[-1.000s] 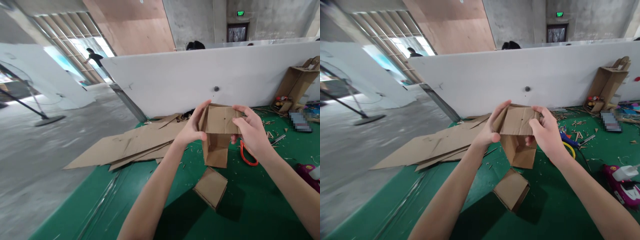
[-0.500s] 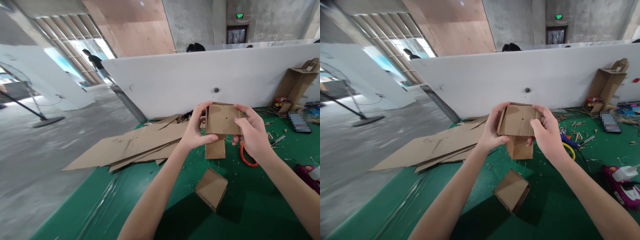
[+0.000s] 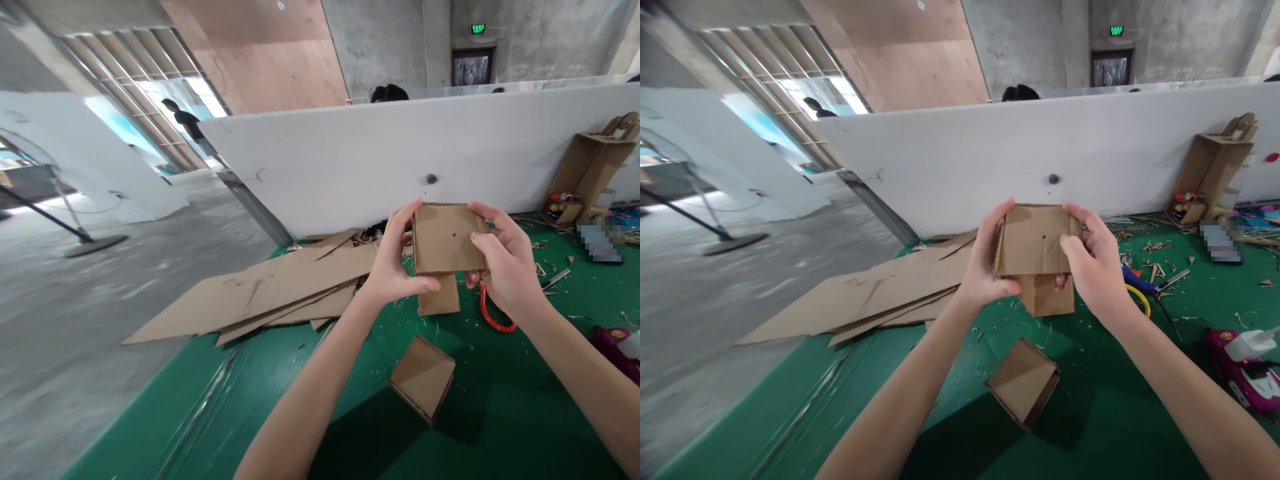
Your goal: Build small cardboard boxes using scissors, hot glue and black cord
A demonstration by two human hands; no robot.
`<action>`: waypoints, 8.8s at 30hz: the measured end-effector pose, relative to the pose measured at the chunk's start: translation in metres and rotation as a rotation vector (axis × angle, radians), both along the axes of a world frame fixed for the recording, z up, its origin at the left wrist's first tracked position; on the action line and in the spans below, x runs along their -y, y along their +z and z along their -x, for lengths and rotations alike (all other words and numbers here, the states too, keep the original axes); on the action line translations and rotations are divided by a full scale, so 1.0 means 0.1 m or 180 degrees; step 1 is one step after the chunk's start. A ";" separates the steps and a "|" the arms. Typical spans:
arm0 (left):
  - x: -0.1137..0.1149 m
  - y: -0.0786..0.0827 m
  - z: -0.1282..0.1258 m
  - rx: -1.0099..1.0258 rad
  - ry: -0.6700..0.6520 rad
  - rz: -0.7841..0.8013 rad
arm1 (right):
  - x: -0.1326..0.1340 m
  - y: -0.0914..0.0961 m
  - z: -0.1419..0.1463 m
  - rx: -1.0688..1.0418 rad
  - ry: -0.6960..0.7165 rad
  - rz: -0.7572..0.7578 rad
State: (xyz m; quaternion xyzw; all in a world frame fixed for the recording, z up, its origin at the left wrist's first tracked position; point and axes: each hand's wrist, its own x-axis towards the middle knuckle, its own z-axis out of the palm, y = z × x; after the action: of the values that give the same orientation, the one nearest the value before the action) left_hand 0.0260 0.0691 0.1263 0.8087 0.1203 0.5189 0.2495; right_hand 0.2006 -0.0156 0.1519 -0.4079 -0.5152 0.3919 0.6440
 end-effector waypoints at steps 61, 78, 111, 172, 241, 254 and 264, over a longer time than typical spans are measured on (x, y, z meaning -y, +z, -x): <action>-0.03 0.03 -0.03 -0.0547 0.0755 -0.1792 | -0.16 0.06 -0.25 -0.0219 0.0186 0.0247; -0.07 -0.01 -0.06 -0.0390 0.0763 -0.1850 | -0.19 0.04 -0.27 0.0015 0.0001 0.0151; -0.06 -0.01 -0.04 -0.0367 0.1075 -0.1743 | -0.16 -0.01 -0.25 0.0014 0.0755 0.0033; -0.04 -0.11 -0.13 -0.0501 0.0864 -0.2114 | -0.35 -0.07 -0.39 0.0261 -0.0406 -0.0469; -0.03 -0.07 -0.10 -0.0004 0.0663 -0.1958 | -0.33 -0.07 -0.45 0.0367 0.0373 -0.0175; -0.09 -0.18 -0.15 0.0156 0.0625 -0.1632 | -0.34 -0.10 -0.44 0.0311 0.0325 -0.0251; -0.12 -0.21 -0.19 0.0459 0.0287 -0.1802 | -0.32 -0.09 -0.38 0.0116 0.0320 -0.0104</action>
State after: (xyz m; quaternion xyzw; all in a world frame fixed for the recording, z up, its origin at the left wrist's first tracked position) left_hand 0.0451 0.0807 0.1050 0.8011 -0.0114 0.5984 -0.0014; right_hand 0.2384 0.0166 0.1430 -0.3780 -0.5531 0.4077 0.6205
